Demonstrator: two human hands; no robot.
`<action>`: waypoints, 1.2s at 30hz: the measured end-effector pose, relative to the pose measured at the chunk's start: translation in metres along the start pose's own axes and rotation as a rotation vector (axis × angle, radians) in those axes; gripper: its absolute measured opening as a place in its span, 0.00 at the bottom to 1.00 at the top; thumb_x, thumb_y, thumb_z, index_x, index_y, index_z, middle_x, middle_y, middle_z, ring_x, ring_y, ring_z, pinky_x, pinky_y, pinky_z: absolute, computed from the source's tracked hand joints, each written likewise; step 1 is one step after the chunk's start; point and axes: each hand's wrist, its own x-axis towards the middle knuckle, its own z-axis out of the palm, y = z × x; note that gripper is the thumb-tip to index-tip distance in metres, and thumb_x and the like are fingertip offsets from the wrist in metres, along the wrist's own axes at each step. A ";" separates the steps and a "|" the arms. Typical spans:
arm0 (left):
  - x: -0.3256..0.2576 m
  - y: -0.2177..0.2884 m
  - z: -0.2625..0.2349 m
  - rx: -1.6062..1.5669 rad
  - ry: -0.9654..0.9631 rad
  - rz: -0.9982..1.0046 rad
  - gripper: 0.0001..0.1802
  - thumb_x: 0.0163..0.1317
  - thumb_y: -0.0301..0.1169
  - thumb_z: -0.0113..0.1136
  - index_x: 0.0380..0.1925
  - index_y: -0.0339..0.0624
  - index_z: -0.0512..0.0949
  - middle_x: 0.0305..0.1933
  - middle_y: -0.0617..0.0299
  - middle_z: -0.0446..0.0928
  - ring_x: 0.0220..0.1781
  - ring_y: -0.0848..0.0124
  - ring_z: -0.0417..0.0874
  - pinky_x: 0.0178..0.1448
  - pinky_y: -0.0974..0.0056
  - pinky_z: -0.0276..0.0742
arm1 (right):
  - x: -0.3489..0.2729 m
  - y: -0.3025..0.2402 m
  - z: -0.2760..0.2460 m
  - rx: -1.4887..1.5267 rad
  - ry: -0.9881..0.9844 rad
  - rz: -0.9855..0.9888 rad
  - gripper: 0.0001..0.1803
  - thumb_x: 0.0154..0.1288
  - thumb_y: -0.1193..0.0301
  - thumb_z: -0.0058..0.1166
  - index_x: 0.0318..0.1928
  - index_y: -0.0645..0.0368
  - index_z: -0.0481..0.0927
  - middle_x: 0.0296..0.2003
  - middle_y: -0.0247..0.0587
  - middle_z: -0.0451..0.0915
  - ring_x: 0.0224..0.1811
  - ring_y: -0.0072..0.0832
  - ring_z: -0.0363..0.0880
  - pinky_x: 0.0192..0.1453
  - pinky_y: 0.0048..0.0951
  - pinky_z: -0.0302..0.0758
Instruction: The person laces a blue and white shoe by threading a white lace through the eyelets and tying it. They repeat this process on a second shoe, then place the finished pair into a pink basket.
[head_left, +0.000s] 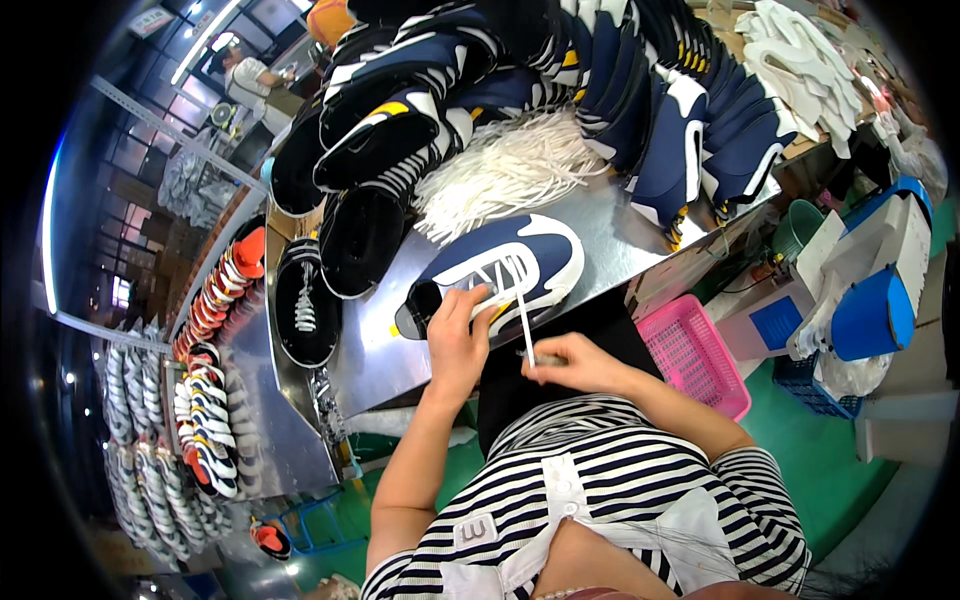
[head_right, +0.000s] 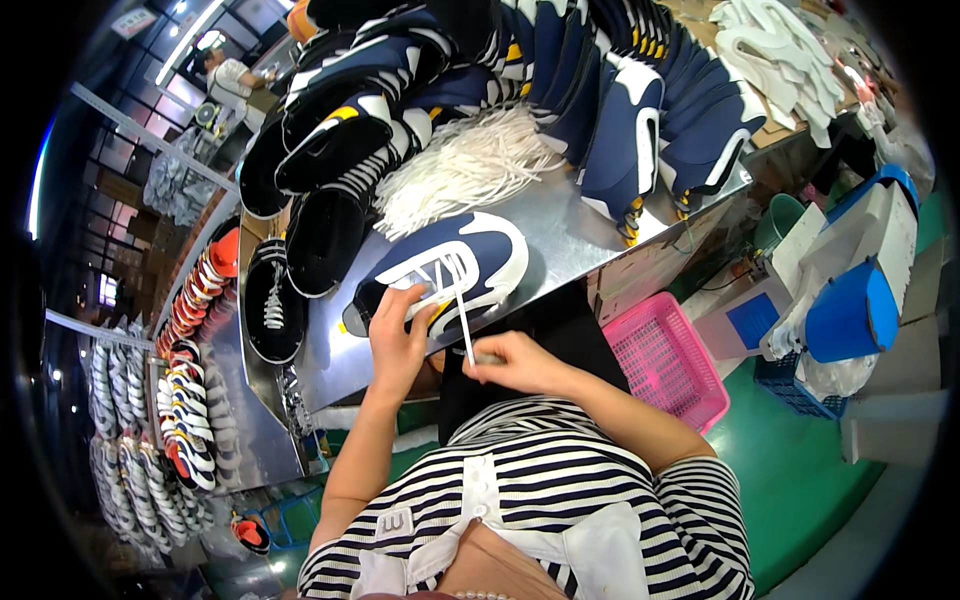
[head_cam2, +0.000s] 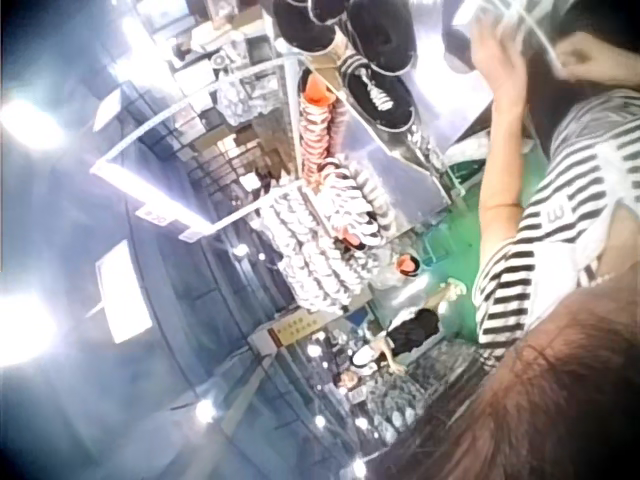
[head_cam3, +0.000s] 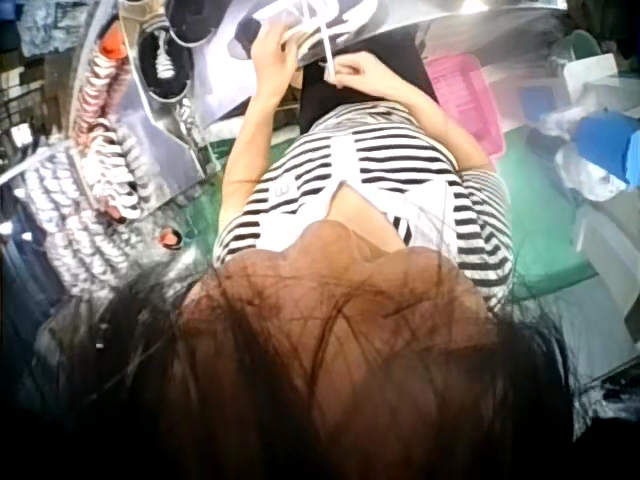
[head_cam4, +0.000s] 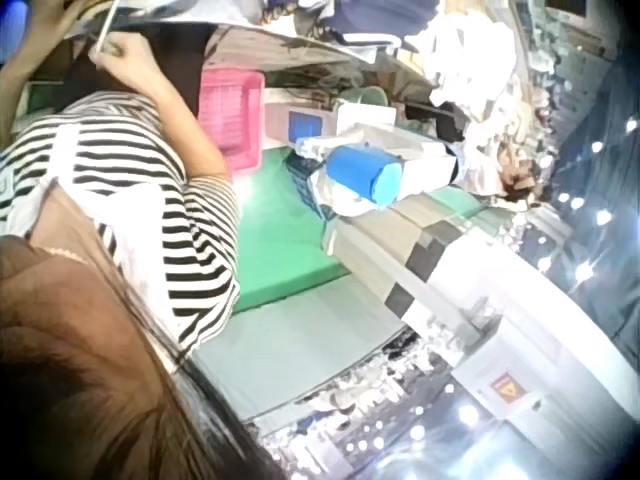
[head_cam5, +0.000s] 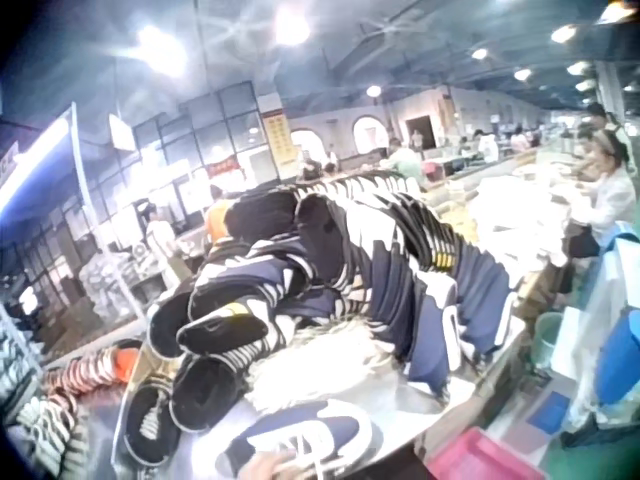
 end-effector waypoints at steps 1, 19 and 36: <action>0.004 -0.006 0.002 0.023 -0.106 0.006 0.13 0.57 0.21 0.65 0.44 0.38 0.79 0.34 0.51 0.76 0.35 0.51 0.80 0.38 0.55 0.75 | -0.001 0.007 0.001 -0.072 0.083 -0.075 0.09 0.67 0.67 0.60 0.40 0.61 0.83 0.32 0.30 0.79 0.38 0.18 0.78 0.46 0.24 0.75; 0.021 -0.032 0.026 -0.034 -0.507 -0.458 0.17 0.55 0.42 0.70 0.37 0.41 0.80 0.35 0.54 0.84 0.37 0.55 0.85 0.42 0.56 0.77 | 0.078 0.003 -0.041 -0.351 0.594 -0.290 0.10 0.63 0.75 0.62 0.43 0.62 0.77 0.34 0.44 0.80 0.31 0.37 0.81 0.35 0.32 0.76; 0.014 -0.035 0.033 0.036 -0.326 -0.178 0.11 0.54 0.34 0.73 0.30 0.39 0.82 0.28 0.57 0.82 0.29 0.61 0.84 0.34 0.63 0.75 | 0.026 -0.009 -0.026 -0.363 0.442 0.130 0.15 0.71 0.67 0.53 0.50 0.63 0.68 0.30 0.44 0.85 0.32 0.40 0.85 0.38 0.36 0.77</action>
